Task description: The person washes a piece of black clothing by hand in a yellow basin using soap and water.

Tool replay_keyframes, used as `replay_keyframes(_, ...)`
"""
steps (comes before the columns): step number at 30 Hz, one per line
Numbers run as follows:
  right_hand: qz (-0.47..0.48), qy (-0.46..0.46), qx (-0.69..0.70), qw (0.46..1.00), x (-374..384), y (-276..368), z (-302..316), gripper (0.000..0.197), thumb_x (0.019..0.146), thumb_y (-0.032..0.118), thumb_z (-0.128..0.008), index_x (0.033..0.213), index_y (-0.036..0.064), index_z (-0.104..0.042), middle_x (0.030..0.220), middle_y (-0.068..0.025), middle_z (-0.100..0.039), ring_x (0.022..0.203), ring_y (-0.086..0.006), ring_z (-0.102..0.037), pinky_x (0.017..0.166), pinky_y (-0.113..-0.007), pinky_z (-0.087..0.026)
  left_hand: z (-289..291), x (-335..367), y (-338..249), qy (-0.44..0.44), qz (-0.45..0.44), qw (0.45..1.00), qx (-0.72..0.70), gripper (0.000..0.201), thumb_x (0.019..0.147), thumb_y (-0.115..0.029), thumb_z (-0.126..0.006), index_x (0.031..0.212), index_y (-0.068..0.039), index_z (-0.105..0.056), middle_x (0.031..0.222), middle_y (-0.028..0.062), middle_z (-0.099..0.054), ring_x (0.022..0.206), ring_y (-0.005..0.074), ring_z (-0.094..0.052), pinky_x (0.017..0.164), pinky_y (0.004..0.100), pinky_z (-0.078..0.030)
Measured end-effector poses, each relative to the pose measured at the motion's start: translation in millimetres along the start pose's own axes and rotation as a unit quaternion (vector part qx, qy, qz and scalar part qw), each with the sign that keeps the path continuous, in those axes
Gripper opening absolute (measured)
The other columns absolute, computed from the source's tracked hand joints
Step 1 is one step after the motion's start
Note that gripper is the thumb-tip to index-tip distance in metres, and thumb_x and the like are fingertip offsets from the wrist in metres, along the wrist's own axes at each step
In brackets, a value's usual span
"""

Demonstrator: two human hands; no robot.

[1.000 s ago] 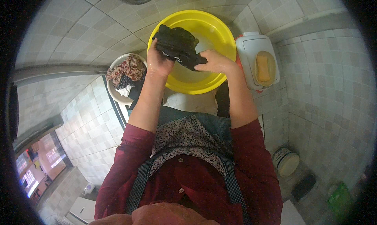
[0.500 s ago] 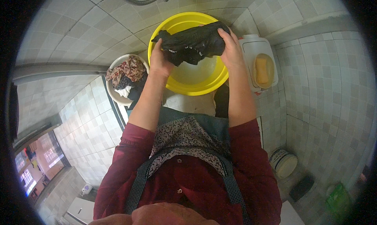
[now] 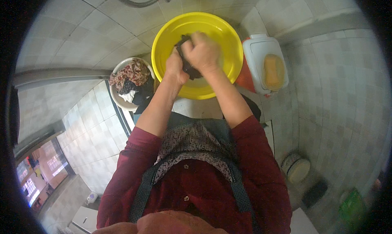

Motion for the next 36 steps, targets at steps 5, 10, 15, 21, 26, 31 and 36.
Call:
replay_keyframes(5, 0.138, 0.026, 0.047, 0.989, -19.1, 33.6, 17.1, 0.015, 0.077, 0.022, -0.058, 0.078, 0.0068, -0.057, 0.075, -0.0153, -0.056, 0.066, -0.0361, -0.058, 0.061, -0.046, -0.048, 36.0, 34.7, 9.7, 0.151, -0.060, 0.986, -0.024, 0.025, 0.091, -0.028, -0.048, 0.104, -0.009, -0.059, 0.093, 0.0087, -0.063, 0.084, 0.0211, -0.062, 0.075, 0.0342, -0.051)
replay_keyframes(10, 0.000, 0.078, 0.024, 0.997, -11.5, 0.2, -11.6, 0.018, 0.075, 0.020, -0.056, 0.065, 0.0048, -0.057, 0.061, -0.0183, -0.056, 0.059, -0.0397, -0.057, 0.055, -0.046, -0.047, 28.9, 30.9, 16.7, 0.017, -0.016, 1.000, -0.004, 0.029, 0.094, -0.028, -0.043, 0.108, -0.006, -0.057, 0.092, 0.0092, -0.064, 0.084, 0.0236, -0.064, 0.075, 0.0365, -0.052)
replay_keyframes(15, 0.020, 0.068, 0.019, 0.997, -13.5, 21.3, 6.3, 0.019, 0.075, 0.022, -0.057, 0.067, 0.0053, -0.055, 0.066, -0.0200, -0.059, 0.059, -0.0391, -0.060, 0.054, -0.045, -0.047, 20.4, 13.2, 8.9, 0.039, -0.012, 0.999, 0.012, 0.028, 0.095, -0.028, -0.040, 0.100, -0.008, -0.059, 0.088, 0.0082, -0.063, 0.077, 0.0244, -0.063, 0.072, 0.0370, -0.052)
replay_keyframes(21, -0.024, 0.126, 0.022, 0.992, -6.9, 9.1, -4.0, 0.022, 0.076, 0.025, -0.057, 0.074, 0.0034, -0.060, 0.072, -0.0216, -0.063, 0.064, -0.0392, -0.062, 0.061, -0.047, -0.050, 27.5, 25.6, 15.3, 0.183, 0.006, 0.982, -0.057, 0.033, 0.096, -0.030, -0.040, 0.109, -0.004, -0.056, 0.096, 0.0115, -0.063, 0.081, 0.0257, -0.064, 0.075, 0.0394, -0.053)
replay_keyframes(26, -0.135, 0.073, 0.066, 0.986, 13.1, -23.3, 9.5, 0.031, 0.082, 0.028, -0.052, 0.085, -0.0003, -0.063, 0.081, -0.0252, -0.064, 0.076, -0.0406, -0.063, 0.070, -0.046, -0.049, 5.2, 2.3, -1.5, 0.051, 0.019, 0.995, 0.089, 0.038, 0.098, -0.035, -0.037, 0.115, -0.007, -0.056, 0.104, 0.0110, -0.064, 0.089, 0.0239, -0.065, 0.078, 0.0396, -0.054)
replay_keyframes(31, -0.294, 0.162, 0.423, 0.841, 20.4, -64.3, 21.4, 0.035, 0.094, 0.030, -0.051, 0.103, -0.0008, -0.064, 0.090, -0.0063, -0.066, 0.085, -0.0143, -0.062, 0.081, -0.028, -0.046, 8.0, 12.1, -8.9, 0.110, -0.033, 0.993, 0.003, 0.028, 0.097, -0.034, -0.048, 0.115, -0.013, -0.054, 0.109, 0.0054, -0.061, 0.099, 0.0192, -0.061, 0.084, 0.0358, -0.051)
replay_keyframes(36, -0.219, 0.262, 0.437, 0.832, 17.5, -49.3, 33.8, 0.038, 0.087, 0.029, -0.064, 0.110, -0.0018, -0.061, 0.097, -0.0066, -0.064, 0.090, -0.0149, -0.061, 0.084, -0.027, -0.046, 2.2, 6.4, -18.3, 0.098, -0.152, 0.983, -0.006, 0.022, 0.096, -0.027, -0.052, 0.112, -0.013, -0.054, 0.109, 0.0035, -0.060, 0.100, 0.0189, -0.059, 0.088, 0.0334, -0.048)
Point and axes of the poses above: each hand's wrist, its own x-axis towards the middle knuckle, its own z-axis out of the back of the hand, y = z × x, the point moved 2 cm from there along x, towards the middle knuckle
